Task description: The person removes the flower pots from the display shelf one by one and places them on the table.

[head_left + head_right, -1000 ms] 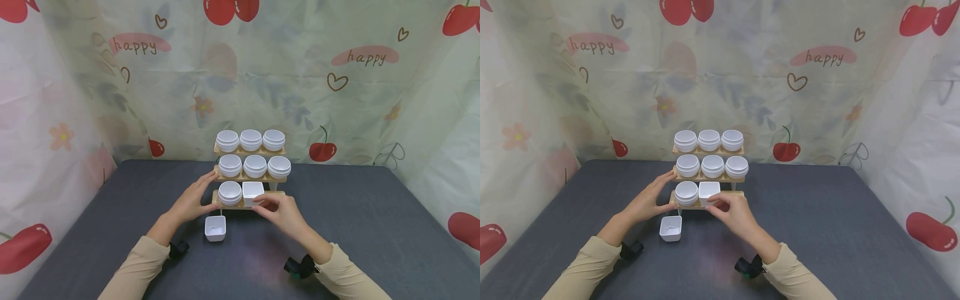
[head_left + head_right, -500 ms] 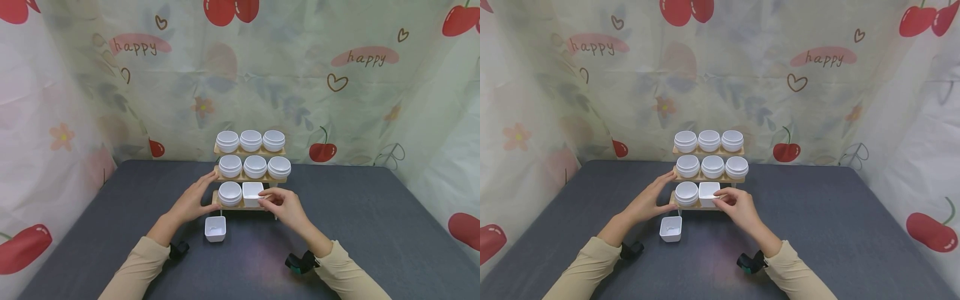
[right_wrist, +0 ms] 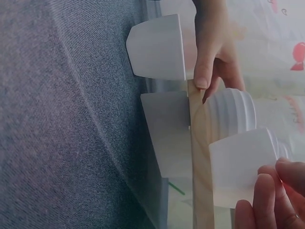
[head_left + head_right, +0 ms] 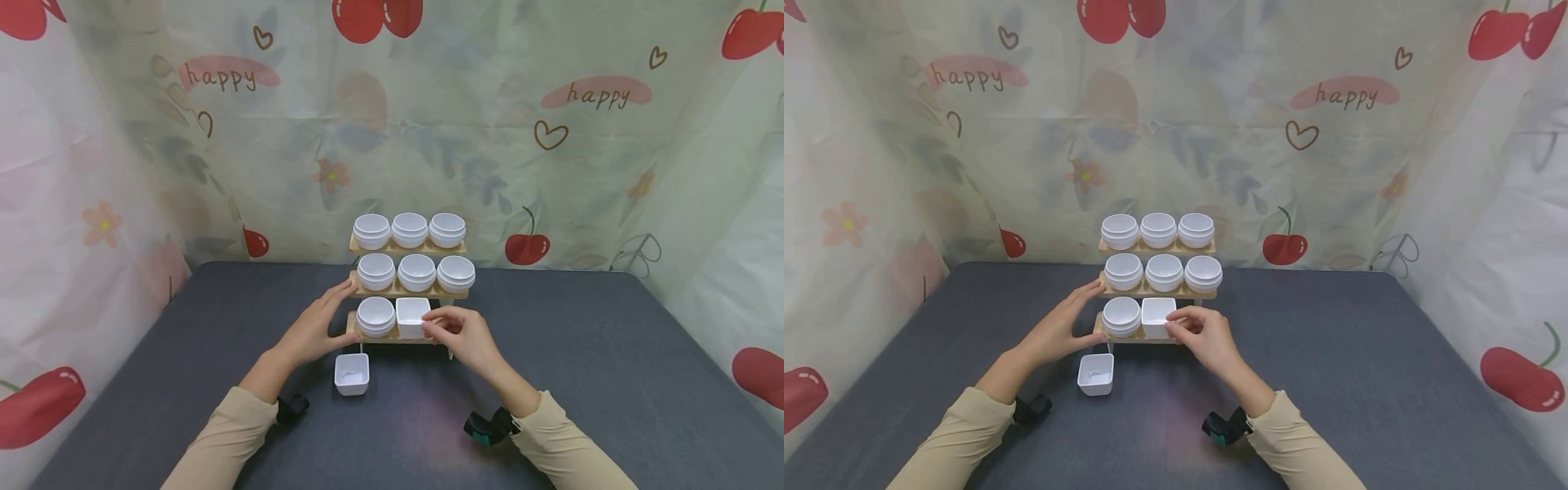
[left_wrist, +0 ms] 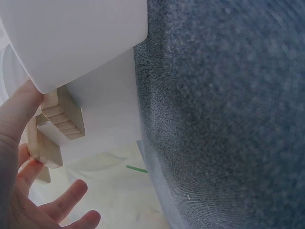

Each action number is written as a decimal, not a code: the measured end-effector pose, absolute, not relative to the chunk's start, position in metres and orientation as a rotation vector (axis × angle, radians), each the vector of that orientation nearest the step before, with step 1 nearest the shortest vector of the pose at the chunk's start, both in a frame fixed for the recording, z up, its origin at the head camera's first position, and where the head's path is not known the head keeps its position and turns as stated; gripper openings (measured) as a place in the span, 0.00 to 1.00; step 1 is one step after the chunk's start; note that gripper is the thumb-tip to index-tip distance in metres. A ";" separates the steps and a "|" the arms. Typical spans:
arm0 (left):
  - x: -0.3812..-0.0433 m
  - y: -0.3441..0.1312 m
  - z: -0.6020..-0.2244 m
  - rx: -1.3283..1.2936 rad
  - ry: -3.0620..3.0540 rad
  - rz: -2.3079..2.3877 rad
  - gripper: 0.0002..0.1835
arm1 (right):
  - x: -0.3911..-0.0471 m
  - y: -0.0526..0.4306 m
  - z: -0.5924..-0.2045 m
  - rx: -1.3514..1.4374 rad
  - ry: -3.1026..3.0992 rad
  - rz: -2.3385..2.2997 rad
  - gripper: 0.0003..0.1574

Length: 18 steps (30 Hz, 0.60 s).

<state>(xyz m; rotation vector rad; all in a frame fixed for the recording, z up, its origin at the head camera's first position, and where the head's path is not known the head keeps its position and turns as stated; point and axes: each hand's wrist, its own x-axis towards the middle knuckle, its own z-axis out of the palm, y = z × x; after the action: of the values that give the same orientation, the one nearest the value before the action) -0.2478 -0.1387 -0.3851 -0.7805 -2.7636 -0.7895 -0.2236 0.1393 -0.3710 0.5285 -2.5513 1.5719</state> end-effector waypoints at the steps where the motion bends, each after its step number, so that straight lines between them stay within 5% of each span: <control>1: -0.248 -0.139 -0.385 -0.781 -2.763 -0.787 0.47 | -0.224 0.139 -0.371 0.526 -2.553 1.574 0.10; 18: -0.249 -0.139 -0.386 -0.796 -2.759 -0.793 0.47 | -0.224 0.138 -0.372 0.524 -2.539 1.567 0.08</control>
<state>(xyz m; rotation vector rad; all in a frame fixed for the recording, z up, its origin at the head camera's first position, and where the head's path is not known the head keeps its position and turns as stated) -0.2488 -0.1395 -0.3858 -0.7964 -2.7589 -0.7930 -0.2239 0.1381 -0.3721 0.5242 -2.5386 1.5667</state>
